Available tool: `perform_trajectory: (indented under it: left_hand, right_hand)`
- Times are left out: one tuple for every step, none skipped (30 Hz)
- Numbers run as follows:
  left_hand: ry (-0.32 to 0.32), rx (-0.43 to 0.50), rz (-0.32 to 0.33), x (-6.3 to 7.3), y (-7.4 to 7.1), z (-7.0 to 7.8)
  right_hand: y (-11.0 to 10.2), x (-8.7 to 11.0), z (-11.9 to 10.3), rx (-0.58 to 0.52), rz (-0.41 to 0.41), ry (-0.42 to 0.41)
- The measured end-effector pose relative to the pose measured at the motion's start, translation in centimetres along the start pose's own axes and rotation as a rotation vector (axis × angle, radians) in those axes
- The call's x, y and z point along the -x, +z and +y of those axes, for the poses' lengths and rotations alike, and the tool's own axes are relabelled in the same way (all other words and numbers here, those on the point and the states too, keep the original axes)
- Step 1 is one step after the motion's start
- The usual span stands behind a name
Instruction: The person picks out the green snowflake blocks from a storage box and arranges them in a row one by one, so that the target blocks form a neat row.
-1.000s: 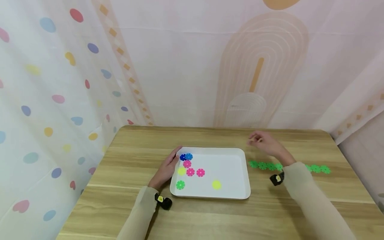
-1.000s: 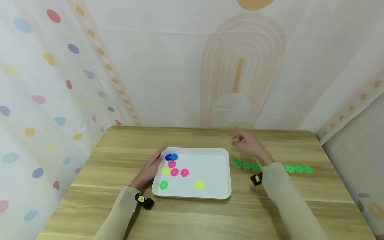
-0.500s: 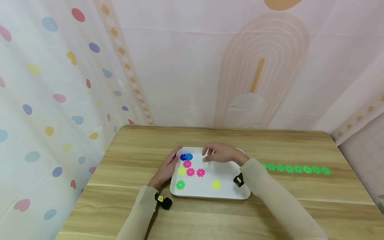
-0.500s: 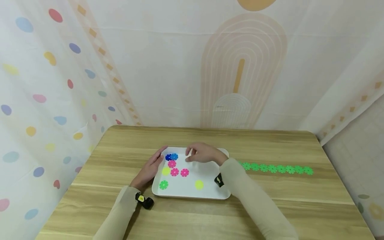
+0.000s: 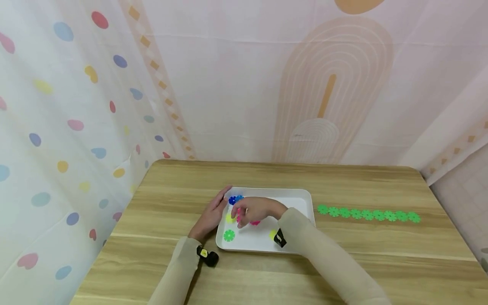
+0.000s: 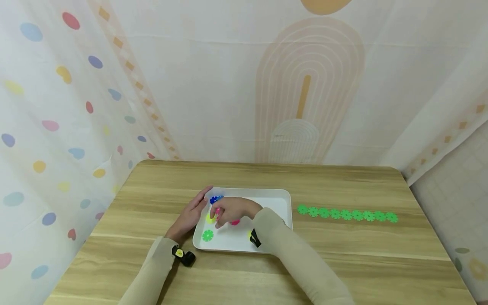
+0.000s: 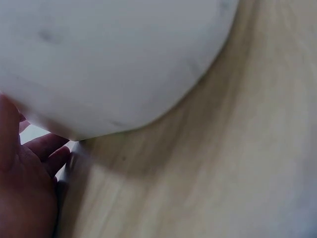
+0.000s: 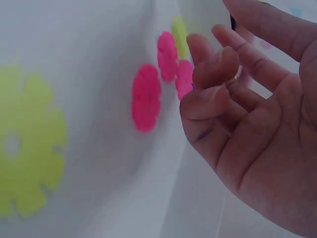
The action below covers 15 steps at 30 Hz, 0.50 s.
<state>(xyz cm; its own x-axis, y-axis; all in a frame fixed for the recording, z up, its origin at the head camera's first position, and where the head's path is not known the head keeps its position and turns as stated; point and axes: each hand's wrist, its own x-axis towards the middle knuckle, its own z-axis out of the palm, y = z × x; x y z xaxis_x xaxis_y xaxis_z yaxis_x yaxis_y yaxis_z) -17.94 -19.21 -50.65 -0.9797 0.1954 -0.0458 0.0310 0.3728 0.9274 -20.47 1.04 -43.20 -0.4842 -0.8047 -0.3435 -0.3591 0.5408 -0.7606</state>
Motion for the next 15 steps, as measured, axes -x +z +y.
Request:
perform_trajectory:
  left_hand:
    - [0.011,-0.002,0.001,0.0,0.0,0.0]
    - [0.018,-0.001,0.001,0.0,0.0,-0.1]
    - [0.021,-0.002,-0.002,0.0,0.0,-0.1]
    - [0.028,0.001,-0.007,0.0,0.0,-0.1]
    - [0.031,0.007,-0.01,-0.1,0.0,0.0]
    - [0.032,0.009,-0.011,-0.1,-0.1,0.0]
    - [0.033,0.011,-0.011,-0.1,-0.1,0.1]
    - [0.032,0.013,-0.011,-0.2,-0.1,0.1]
    - [0.038,0.012,-0.009,-0.2,-0.2,0.1]
    - [0.039,0.013,-0.006,-0.2,-0.2,0.1]
    - [0.035,0.015,-0.003,-0.2,-0.2,0.2]
    - [0.028,0.018,-0.002,-0.1,-0.3,0.2]
    - [0.021,0.019,-0.001,-0.1,-0.3,0.2]
    - [0.021,0.022,-0.004,0.0,-0.3,0.1]
    - [0.017,0.024,-0.005,0.0,-0.3,0.1]
  right_hand:
    - [0.3,-0.2,-0.1,0.007,-0.013,-0.008]
    - [0.6,-0.5,-0.1,0.017,-0.025,-0.015]
    - [0.8,-0.7,-0.2,0.026,-0.038,-0.019]
    - [1.0,-0.9,-0.3,0.036,-0.045,-0.021]
    - [1.2,-1.0,-0.4,0.05,-0.052,-0.024]
    - [1.3,-1.2,-0.4,0.064,-0.055,-0.024]
    - [1.3,-1.3,-0.5,0.082,-0.052,-0.02]
    - [1.4,-1.5,-0.5,0.096,-0.048,-0.02]
    - [1.4,-1.7,-0.6,0.104,-0.043,-0.022]
    - [1.5,-1.8,-0.6,0.112,-0.039,-0.027]
    - [1.6,-2.0,-0.5,0.122,-0.035,-0.035]
    - [1.7,-2.1,-0.5,0.129,-0.031,-0.038]
    - [1.9,-2.3,-0.4,0.133,-0.027,-0.042]
    - [2.1,-2.4,-0.3,0.143,-0.02,-0.05]
    - [2.2,-2.5,-0.2,0.145,-0.016,-0.055]
